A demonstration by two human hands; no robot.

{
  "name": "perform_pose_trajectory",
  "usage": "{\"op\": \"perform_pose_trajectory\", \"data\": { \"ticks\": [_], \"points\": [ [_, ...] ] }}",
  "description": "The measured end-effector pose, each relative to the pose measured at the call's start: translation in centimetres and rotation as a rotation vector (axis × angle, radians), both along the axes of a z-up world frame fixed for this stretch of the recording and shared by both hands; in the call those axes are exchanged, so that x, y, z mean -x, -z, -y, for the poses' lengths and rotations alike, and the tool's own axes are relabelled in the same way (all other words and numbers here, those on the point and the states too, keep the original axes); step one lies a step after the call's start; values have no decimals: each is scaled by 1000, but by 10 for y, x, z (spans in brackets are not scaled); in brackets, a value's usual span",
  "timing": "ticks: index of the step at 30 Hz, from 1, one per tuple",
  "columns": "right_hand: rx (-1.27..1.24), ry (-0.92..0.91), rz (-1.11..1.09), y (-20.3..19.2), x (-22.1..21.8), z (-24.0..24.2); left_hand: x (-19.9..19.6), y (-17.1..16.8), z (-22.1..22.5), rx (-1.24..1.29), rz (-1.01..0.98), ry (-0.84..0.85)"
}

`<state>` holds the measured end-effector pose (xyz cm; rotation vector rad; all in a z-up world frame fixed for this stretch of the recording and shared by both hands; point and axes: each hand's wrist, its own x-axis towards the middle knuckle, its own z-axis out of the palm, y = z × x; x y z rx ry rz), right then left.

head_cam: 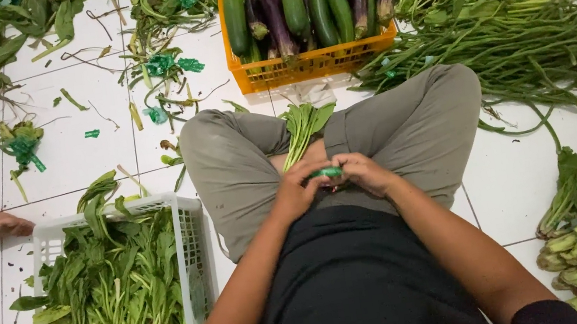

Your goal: Bundling small bunches of leafy greens using green adhesive tape and scissors while sitting on the floor.

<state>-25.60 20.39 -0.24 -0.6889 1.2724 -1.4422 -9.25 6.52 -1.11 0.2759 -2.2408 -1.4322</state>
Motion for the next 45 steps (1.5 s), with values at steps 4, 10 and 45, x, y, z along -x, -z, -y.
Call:
{"op": "perform_pose_trajectory", "data": {
  "ticks": [4,10,45],
  "points": [
    [89,324,101,25,15,5,4,6,13,-381,-71,-306],
    [-90,254,-672,45,2,5,9,28,28,-851,-316,-501],
    [17,479,-1223,-89,-8,-55,3,23,17,-723,-72,-197]
  ]
}}
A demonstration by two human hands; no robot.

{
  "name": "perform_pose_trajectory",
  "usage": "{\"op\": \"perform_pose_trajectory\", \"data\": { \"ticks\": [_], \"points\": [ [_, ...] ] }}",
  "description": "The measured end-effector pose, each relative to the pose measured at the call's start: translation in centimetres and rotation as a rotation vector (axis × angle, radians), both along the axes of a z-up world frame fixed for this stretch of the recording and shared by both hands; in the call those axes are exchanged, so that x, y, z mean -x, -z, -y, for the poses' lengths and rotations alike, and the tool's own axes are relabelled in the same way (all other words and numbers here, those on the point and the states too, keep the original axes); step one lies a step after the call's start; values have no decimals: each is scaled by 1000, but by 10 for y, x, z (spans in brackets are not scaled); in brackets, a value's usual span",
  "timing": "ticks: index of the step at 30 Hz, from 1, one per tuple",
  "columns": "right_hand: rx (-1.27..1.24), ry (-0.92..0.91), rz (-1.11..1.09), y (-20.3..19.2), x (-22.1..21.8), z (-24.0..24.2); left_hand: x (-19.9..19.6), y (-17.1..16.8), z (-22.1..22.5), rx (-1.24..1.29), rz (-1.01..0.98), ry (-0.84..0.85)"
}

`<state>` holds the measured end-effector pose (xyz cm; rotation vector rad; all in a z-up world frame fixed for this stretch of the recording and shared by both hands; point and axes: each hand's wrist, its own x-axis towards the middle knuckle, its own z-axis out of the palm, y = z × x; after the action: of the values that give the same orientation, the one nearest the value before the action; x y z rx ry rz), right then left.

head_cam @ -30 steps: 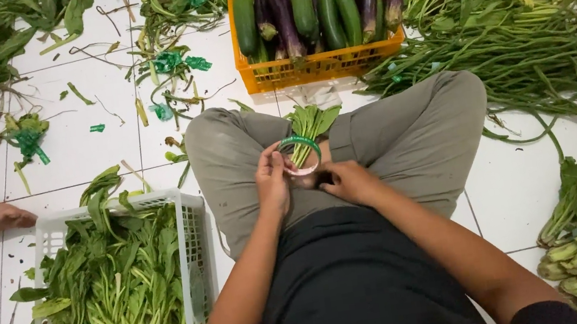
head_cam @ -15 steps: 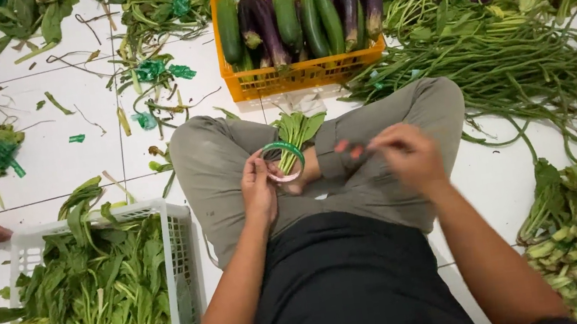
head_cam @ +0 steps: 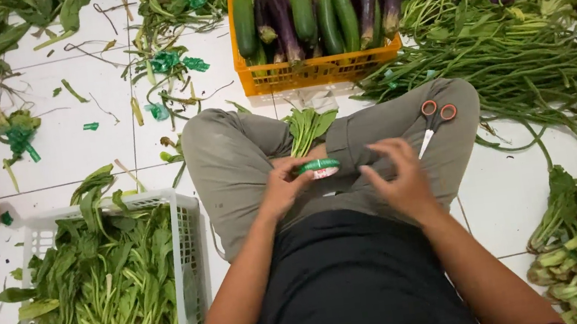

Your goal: Bundling small bunches of leafy greens using green adhesive tape and scissors while sitting on the floor.

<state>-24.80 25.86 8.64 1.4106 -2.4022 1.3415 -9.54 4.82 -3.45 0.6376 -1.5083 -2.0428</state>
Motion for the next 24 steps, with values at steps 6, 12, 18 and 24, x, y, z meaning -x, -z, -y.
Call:
{"op": "perform_pose_trajectory", "data": {
  "ticks": [6,12,18,24],
  "points": [
    [14,-246,592,77,-13,49,-6,-17,-4,393,85,124],
    [176,-334,1030,105,5,40,-4,-9,-5,392,175,118],
    [190,-372,1279,95,2,44,-5,-7,-3,458,134,117],
    [147,-358,1275,78,0,45,-5,-30,-7,189,141,154]
  ]
}}
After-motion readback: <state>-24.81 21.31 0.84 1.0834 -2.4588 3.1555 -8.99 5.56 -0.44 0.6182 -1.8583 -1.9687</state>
